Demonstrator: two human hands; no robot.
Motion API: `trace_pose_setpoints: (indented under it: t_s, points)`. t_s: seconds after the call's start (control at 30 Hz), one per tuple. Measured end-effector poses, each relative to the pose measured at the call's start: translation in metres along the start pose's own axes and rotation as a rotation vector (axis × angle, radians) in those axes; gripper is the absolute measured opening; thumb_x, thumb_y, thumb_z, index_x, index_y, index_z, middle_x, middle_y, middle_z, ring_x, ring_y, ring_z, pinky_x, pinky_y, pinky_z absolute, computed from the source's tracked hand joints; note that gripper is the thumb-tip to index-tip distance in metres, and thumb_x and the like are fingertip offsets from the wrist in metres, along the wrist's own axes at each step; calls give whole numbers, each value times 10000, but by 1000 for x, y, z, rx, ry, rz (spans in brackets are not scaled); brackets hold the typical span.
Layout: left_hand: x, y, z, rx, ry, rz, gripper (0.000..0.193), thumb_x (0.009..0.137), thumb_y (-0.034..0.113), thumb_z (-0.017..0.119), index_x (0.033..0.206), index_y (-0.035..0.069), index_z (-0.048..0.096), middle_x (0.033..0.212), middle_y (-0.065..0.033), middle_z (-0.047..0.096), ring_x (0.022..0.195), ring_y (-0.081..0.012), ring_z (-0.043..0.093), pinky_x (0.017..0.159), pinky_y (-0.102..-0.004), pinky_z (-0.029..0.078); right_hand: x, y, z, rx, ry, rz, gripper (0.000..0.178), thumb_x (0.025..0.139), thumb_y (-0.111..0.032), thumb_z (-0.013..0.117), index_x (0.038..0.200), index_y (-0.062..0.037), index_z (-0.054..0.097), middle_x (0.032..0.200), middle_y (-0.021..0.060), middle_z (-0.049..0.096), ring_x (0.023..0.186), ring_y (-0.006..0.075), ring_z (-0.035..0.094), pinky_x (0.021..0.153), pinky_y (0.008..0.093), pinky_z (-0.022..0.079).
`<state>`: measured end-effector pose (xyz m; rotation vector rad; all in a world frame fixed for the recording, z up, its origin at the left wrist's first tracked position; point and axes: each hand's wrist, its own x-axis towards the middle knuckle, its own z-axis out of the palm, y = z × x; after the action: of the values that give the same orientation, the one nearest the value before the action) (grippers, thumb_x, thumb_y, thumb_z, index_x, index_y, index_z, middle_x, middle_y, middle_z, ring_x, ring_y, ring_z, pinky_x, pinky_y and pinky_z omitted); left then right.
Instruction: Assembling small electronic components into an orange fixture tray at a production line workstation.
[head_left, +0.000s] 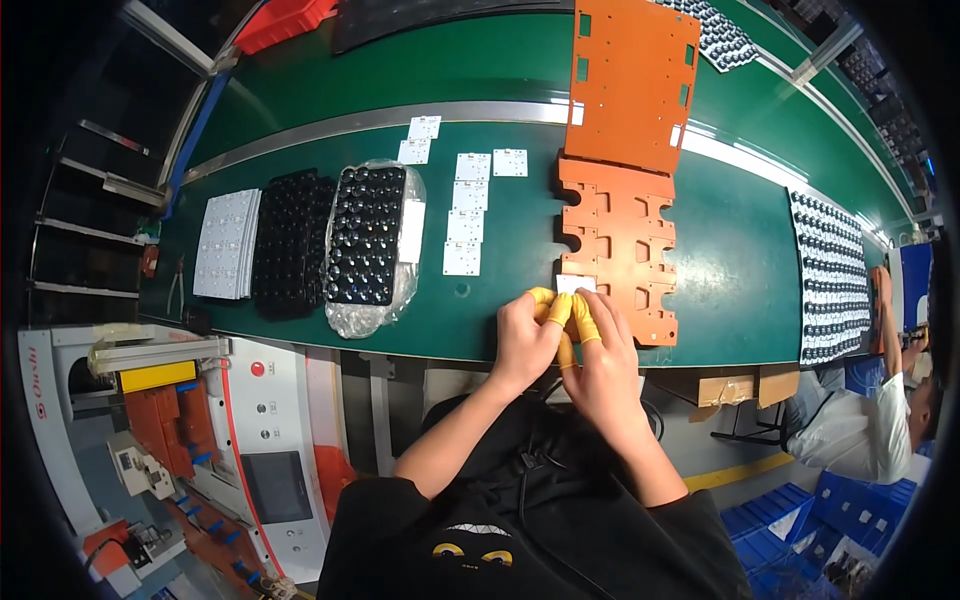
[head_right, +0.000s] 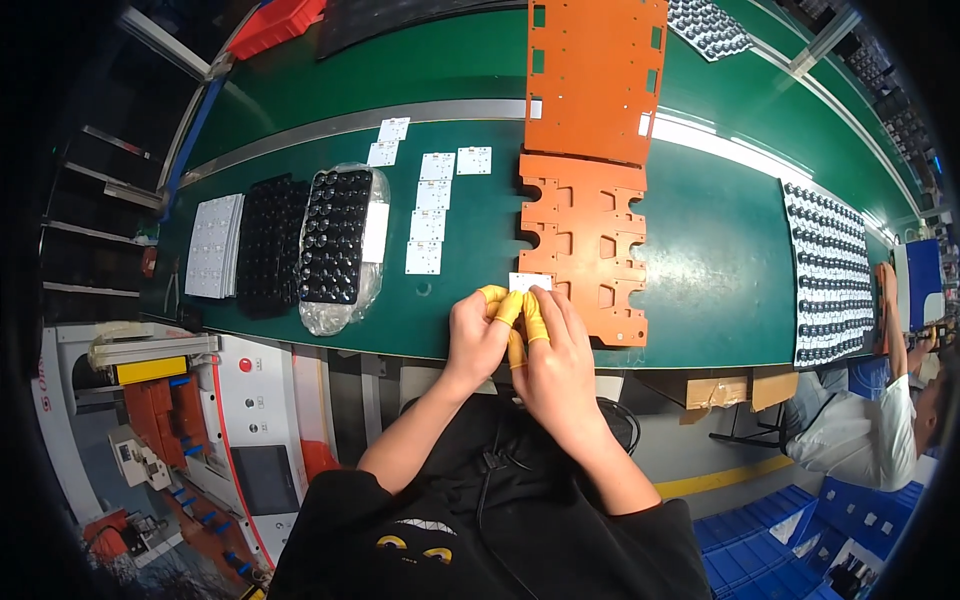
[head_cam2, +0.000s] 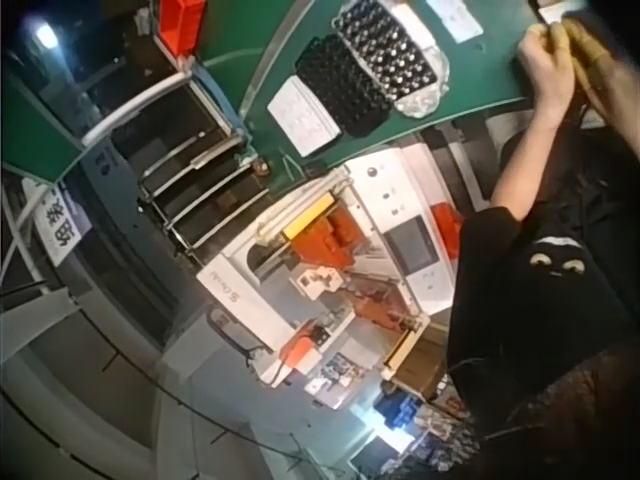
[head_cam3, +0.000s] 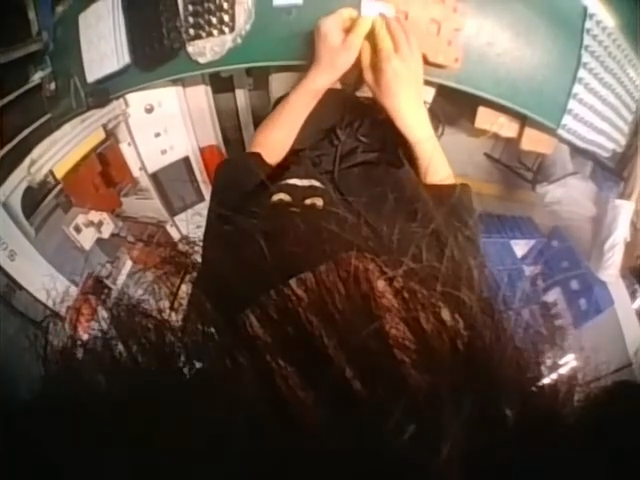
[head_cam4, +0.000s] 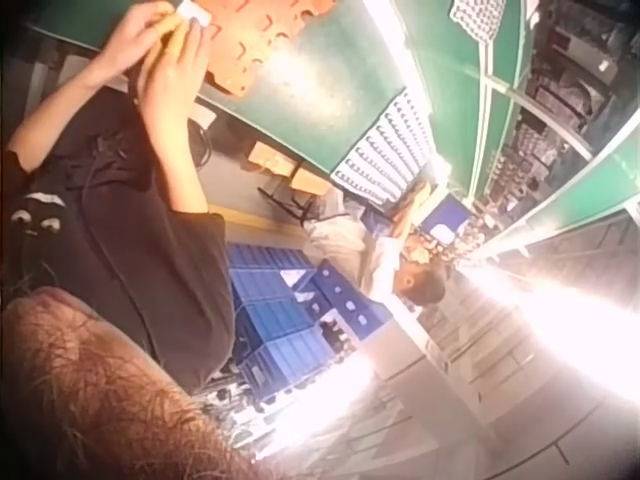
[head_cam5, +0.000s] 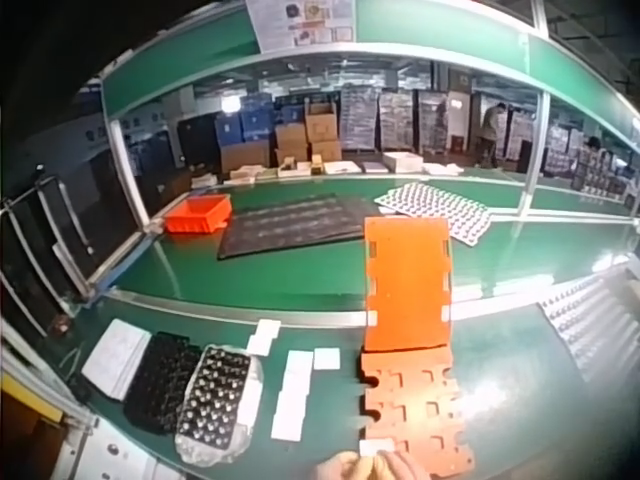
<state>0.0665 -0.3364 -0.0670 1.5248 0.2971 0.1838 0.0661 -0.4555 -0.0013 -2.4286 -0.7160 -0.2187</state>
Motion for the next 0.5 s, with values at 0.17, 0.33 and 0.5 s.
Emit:
trace_pose_setpoints:
  t_s: [0.17, 0.33, 0.5]
  points:
    - [-3, 11, -1, 69, -38, 38, 128, 907, 48, 586, 871, -72, 609, 685, -43, 632, 594, -44, 549, 489, -221, 422, -2, 0, 1, 7, 6, 13, 397, 700, 31, 664, 1081, 109, 583, 1250, 224, 531, 1162, 415, 508, 962, 455, 445]
    - [-3, 10, -1, 97, -18, 134, 130, 895, 44, 603, 894, -85, 621, 653, -48, 635, 584, -41, 548, 479, -224, 423, -4, -2, 6, 13, 24, 22, 413, 697, 39, 669, 1088, 123, 569, 1259, 234, 518, 1169, 421, 500, 978, 460, 432]
    - [11, 11, -2, 275, -74, 66, 161, 847, 57, 617, 875, -101, 632, 649, -136, 648, 567, -125, 604, 499, -297, 460, -4, 5, 16, -37, -19, 60, 386, 710, 35, 666, 1070, 138, 571, 1270, 238, 509, 1180, 424, 493, 995, 469, 416]
